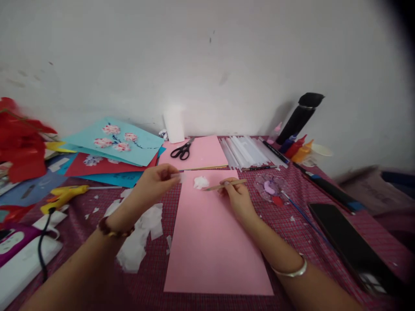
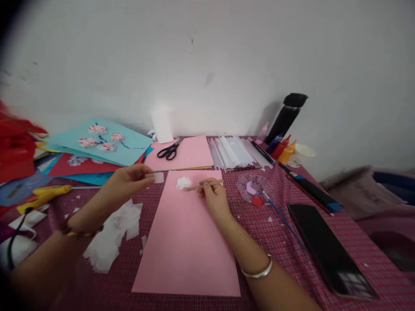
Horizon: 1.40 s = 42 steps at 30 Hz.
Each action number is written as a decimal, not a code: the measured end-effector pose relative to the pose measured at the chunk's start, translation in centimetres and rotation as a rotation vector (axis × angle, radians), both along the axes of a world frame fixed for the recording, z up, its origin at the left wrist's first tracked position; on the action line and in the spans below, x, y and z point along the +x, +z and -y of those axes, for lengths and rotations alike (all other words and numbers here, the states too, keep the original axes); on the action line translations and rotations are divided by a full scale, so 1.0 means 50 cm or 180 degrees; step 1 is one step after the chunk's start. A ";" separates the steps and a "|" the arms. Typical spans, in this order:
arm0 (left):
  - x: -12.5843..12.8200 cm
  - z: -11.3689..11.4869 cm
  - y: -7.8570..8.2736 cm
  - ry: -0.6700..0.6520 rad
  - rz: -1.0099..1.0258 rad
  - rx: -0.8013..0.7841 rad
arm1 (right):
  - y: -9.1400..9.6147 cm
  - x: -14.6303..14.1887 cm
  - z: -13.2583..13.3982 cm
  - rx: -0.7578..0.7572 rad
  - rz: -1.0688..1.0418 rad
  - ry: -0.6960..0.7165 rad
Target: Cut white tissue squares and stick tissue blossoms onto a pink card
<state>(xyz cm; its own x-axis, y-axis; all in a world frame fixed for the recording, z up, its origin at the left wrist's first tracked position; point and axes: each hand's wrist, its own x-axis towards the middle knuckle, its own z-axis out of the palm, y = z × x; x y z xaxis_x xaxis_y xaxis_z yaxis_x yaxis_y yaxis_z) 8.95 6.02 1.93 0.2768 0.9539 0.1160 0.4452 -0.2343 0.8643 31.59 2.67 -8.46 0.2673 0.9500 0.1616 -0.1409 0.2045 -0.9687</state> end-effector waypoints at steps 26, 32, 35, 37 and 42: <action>0.086 -0.089 -0.204 -0.0545 -0.0312 0.0061 | 0.010 0.003 -0.003 -0.0179 -0.0139 -0.0256; 0.088 -0.084 -0.198 -0.0377 -0.0348 0.0095 | 0.007 0.002 0.000 -0.0066 0.0033 0.0072; 0.091 -0.085 -0.199 -0.0336 -0.0356 0.0071 | 0.008 -0.001 0.001 -0.0110 0.0336 0.0117; 0.092 -0.087 -0.199 -0.0370 -0.0345 0.0052 | 0.010 -0.002 0.002 -0.0100 0.0514 0.0138; 0.089 -0.096 -0.194 -0.0391 -0.0320 0.0269 | 0.012 -0.001 0.004 0.0052 0.0868 0.0134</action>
